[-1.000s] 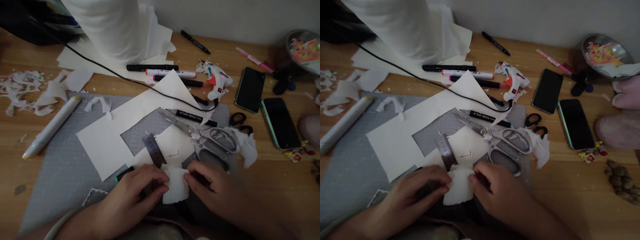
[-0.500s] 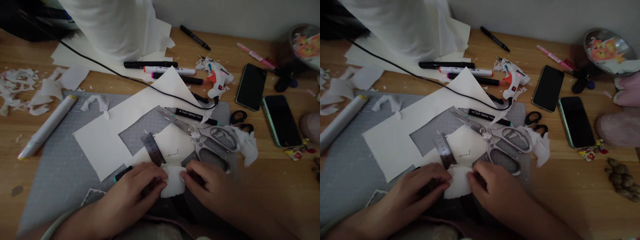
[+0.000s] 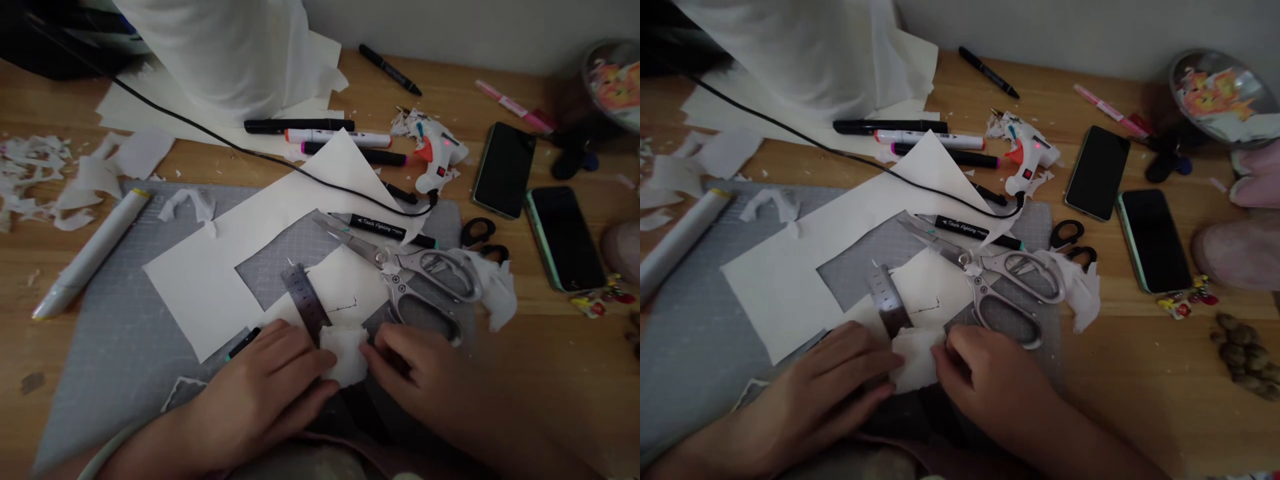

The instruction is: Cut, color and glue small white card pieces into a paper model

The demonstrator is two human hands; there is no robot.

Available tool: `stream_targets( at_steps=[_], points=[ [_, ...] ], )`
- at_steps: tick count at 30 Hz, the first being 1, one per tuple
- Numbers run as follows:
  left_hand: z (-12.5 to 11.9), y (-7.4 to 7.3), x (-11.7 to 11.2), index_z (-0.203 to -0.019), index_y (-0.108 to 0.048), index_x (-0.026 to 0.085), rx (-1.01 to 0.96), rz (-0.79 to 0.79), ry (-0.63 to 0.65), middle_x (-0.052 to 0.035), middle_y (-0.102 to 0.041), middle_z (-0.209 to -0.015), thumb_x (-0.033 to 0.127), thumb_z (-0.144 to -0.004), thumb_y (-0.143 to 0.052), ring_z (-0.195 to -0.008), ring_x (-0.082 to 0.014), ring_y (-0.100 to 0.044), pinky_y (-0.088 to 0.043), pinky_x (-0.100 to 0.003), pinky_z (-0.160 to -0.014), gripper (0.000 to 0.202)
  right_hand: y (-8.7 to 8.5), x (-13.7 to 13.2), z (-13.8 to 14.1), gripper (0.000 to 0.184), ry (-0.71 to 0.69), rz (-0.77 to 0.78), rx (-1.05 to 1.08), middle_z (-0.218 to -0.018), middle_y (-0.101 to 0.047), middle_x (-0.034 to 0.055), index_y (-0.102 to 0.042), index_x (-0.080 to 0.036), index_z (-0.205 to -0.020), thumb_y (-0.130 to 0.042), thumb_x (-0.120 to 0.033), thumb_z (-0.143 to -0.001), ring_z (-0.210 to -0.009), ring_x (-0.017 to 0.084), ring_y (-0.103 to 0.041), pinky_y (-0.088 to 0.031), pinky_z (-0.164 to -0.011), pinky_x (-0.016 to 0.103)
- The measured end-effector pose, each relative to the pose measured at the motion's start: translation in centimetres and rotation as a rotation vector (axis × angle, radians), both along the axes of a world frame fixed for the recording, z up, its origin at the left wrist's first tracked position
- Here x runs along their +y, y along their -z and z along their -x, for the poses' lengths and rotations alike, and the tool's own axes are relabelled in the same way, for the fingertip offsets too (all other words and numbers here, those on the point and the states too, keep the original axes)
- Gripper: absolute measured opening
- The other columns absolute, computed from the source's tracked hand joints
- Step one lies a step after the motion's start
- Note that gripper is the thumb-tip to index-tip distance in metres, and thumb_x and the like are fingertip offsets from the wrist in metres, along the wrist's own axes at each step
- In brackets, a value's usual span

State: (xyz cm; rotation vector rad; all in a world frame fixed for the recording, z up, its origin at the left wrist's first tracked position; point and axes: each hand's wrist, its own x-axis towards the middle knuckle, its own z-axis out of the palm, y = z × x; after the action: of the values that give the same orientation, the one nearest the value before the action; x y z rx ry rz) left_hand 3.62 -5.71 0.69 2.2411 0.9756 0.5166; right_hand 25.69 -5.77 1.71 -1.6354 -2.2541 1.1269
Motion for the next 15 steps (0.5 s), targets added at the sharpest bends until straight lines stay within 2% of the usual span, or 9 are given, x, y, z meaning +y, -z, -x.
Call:
stream_targets(
  at_steps=[3, 6, 8, 11, 15],
  points=[
    [0.2, -0.1, 0.2, -0.097, -0.062, 0.017, -0.002, -0.187, 0.073, 0.0002, -0.064, -0.073, 0.024, -0.092, -0.048, -0.066, -0.0131, -0.057, -0.046, -0.026, -0.069, 0.016, -1.0, 0.0, -0.1, 0.034, -0.066, -0.085, 0.089, -0.048, -0.048, -0.0042, -0.044, -0.020, -0.055, -0.045, -0.023, -0.089, -0.043, 0.007, -0.042, -0.030, -0.044, 0.022],
    [0.3, -0.2, 0.1, -0.095, -0.064, 0.019, 0.017, -0.308, 0.141, 0.0014, -0.069, -0.079, 0.028, -0.090, -0.052, -0.073, -0.0137, -0.060, -0.044, -0.026, -0.069, 0.016, -1.7, -0.3, -0.3, 0.034, -0.143, -0.104, 0.122, -0.053, -0.057, -0.0006, -0.056, -0.020, -0.061, -0.040, -0.020, -0.090, -0.048, 0.009, -0.050, -0.036, -0.048, 0.023],
    [0.5, -0.2, -0.3, -0.096, -0.065, 0.020, 0.034, -0.326, 0.167, 0.0022, -0.072, -0.090, 0.029, -0.090, -0.054, -0.082, -0.0145, -0.062, -0.044, -0.026, -0.076, 0.016, -1.7, -0.7, -0.3, 0.034, -0.166, -0.087, 0.123, -0.058, -0.062, 0.0017, -0.065, -0.019, -0.071, -0.038, -0.020, -0.091, -0.052, 0.011, -0.055, -0.040, -0.050, 0.023],
    [0.6, 0.0, -1.0, -0.100, -0.065, 0.021, 0.059, -0.269, 0.135, 0.0010, -0.072, -0.105, 0.030, -0.090, -0.052, -0.093, -0.0172, -0.062, -0.042, -0.030, -0.085, 0.019, -1.3, -1.1, -0.1, 0.035, -0.171, -0.074, 0.119, -0.061, -0.064, 0.0032, -0.070, -0.018, -0.081, -0.037, -0.020, -0.091, -0.054, 0.012, -0.057, -0.042, -0.051, 0.023],
    [0.5, 0.2, -0.8, -0.099, -0.067, 0.019, 0.056, -0.295, 0.141, 0.0015, -0.072, -0.105, 0.032, -0.091, -0.052, -0.096, -0.0169, -0.061, -0.041, -0.030, -0.083, 0.022, -0.7, -1.2, 0.2, 0.035, -0.145, -0.137, 0.091, -0.058, -0.063, 0.0033, -0.070, -0.017, -0.077, -0.038, -0.018, -0.091, -0.051, 0.012, -0.056, -0.040, -0.049, 0.024]
  ],
)
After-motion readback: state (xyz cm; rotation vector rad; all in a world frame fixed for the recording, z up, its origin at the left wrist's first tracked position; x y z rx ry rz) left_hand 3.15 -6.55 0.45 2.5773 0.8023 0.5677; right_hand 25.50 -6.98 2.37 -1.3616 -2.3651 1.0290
